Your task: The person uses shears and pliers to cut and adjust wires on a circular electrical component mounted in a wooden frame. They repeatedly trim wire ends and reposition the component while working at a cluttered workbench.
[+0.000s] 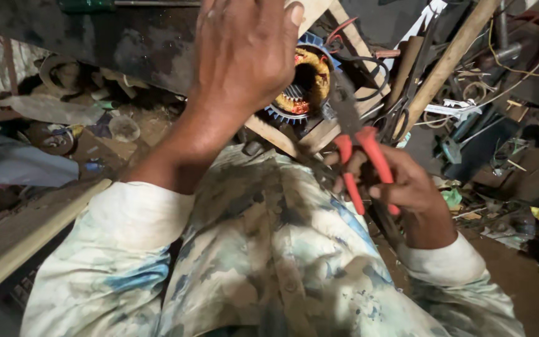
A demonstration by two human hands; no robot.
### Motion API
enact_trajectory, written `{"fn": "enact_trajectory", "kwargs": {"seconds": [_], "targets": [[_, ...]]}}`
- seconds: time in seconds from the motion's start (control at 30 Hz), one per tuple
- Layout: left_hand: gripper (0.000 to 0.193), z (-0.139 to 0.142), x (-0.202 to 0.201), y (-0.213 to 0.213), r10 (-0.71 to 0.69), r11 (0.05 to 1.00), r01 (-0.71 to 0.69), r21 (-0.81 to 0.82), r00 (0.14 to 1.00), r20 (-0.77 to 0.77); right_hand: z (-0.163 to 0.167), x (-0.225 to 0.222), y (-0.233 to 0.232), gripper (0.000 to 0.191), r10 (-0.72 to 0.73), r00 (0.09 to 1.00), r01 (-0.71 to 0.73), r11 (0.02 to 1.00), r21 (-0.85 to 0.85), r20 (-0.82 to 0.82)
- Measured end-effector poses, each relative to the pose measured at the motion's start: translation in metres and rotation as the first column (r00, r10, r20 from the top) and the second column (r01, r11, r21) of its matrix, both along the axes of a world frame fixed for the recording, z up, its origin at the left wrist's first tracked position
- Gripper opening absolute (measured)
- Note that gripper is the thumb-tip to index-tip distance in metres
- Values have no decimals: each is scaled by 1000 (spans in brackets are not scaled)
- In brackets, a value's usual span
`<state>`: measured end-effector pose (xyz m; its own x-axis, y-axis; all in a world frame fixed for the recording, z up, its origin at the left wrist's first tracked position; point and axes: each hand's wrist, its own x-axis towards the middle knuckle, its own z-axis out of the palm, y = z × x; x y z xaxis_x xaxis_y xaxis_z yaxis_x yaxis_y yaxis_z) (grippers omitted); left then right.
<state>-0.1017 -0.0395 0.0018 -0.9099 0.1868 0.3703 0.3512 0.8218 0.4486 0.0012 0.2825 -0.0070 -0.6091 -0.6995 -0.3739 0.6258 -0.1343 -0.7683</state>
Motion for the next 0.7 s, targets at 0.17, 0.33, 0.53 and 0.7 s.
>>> {"fn": "enact_trajectory", "kwargs": {"seconds": [0.17, 0.33, 0.53, 0.7], "targets": [[18, -5, -3, 4, -14, 999, 15, 35, 1000, -10, -24, -17, -16, 66, 174, 984, -174, 985, -18, 45], [16, -7, -6, 7, 1, 999, 2, 48, 998, -65, -33, -24, -21, 55, 144, 986, -143, 990, -17, 83], [14, -11, -6, 8, 0, 999, 7, 53, 993, -121, -41, -25, -19, 48, 87, 989, -81, 995, -52, 118], [15, -11, -6, 8, -22, 995, 33, 91, 993, -118, -46, -28, -15, 46, 99, 992, -94, 994, -60, 76]]}}
